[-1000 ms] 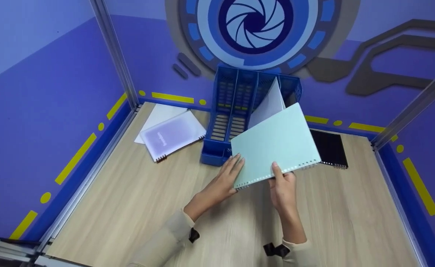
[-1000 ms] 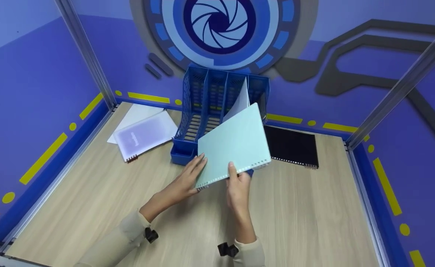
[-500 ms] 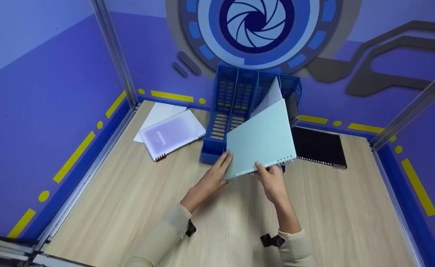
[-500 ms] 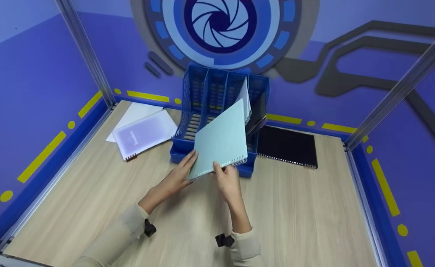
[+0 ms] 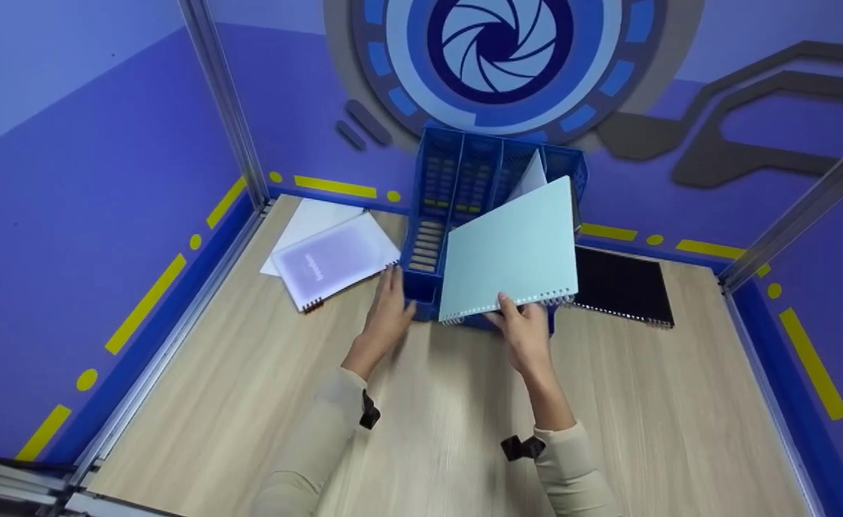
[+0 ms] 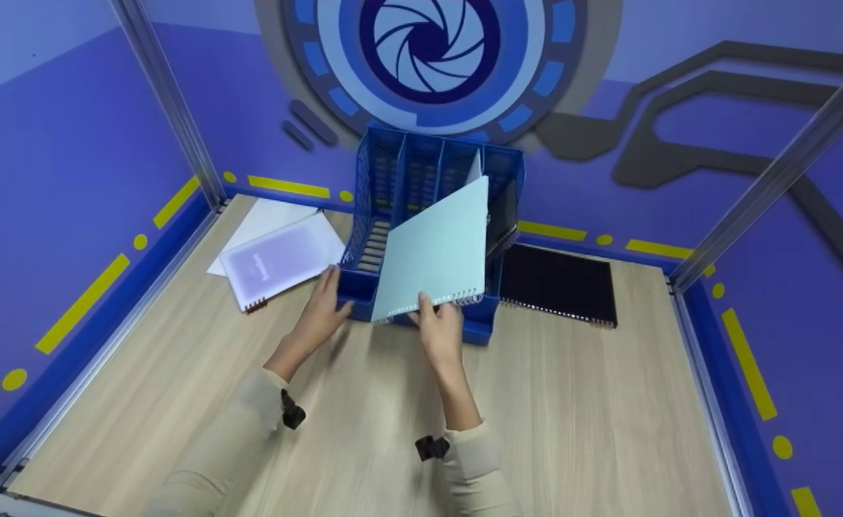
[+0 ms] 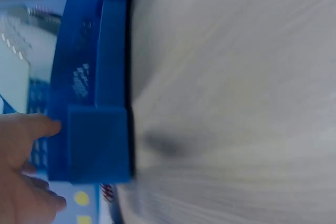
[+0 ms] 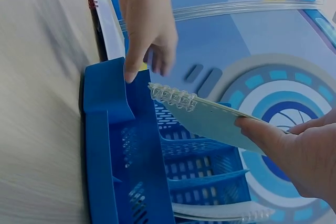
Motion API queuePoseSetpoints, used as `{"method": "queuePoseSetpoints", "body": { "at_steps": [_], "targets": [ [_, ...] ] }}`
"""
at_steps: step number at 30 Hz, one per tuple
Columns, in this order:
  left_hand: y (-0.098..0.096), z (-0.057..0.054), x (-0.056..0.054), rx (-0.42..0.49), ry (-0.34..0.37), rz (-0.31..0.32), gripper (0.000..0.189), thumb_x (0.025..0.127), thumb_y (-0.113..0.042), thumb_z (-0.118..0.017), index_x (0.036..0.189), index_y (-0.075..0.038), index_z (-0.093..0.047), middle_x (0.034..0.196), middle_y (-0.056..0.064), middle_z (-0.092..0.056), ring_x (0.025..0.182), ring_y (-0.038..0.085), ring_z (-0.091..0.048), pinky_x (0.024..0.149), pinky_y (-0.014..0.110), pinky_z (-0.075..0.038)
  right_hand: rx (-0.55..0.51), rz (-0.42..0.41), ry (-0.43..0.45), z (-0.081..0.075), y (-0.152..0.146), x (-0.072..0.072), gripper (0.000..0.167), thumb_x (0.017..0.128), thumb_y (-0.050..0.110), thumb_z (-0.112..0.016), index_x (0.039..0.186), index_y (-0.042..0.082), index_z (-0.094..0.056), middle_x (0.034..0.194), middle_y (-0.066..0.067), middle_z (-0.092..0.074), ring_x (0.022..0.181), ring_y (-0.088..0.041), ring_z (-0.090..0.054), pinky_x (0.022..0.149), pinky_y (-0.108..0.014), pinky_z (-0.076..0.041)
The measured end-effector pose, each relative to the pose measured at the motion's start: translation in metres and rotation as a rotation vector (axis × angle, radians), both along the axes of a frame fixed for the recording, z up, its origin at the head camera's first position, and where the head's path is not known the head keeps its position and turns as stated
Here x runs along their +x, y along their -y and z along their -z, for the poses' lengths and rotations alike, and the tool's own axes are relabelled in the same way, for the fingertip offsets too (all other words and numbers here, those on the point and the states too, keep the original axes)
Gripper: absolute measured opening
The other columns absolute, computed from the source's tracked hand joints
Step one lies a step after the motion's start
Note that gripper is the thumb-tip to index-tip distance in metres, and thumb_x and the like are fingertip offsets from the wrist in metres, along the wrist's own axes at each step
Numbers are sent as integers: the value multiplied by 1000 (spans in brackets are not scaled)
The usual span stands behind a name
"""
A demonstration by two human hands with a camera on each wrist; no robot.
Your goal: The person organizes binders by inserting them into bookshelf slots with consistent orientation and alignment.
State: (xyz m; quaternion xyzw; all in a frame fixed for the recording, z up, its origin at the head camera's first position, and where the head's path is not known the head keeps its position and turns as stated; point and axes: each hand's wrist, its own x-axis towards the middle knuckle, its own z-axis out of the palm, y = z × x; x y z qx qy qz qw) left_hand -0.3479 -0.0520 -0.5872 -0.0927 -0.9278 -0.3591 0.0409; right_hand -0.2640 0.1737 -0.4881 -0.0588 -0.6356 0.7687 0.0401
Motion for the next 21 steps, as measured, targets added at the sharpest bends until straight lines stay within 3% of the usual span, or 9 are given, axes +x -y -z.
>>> {"method": "queuePoseSetpoints", "body": {
  "at_steps": [5,11,16,21],
  "targets": [
    [7,14,-15,140,26,-108,55,104,-7,-53,151,13,-33,155,33,-35,143,43,-38,114,51,-35,-5,5,-13,-1,-2,-2,45,106,-1,-43,150,-10,-34,147,-30,-45,136,-41,-48,96,-32,-53],
    [9,23,-27,246,50,-186,39,104,-6,-48,141,6,-54,135,26,-61,123,39,-60,100,51,-48,-1,-9,-46,0,-2,-6,48,106,0,-43,152,-7,-32,148,-29,-44,137,-39,-47,97,-32,-52],
    [10,23,-31,231,74,-208,32,105,-9,-48,130,-1,-65,126,19,-68,116,35,-64,95,51,-51,-20,-3,-52,2,-3,-11,50,106,0,-42,154,-5,-29,151,-28,-42,139,-38,-45,98,-33,-51],
    [11,24,-33,220,70,-201,32,104,-8,-50,131,-1,-66,129,19,-66,118,35,-64,95,51,-51,-18,18,-31,5,-2,-19,49,107,1,-43,153,-6,-30,150,-29,-42,139,-37,-46,97,-32,-52]
  ]
}}
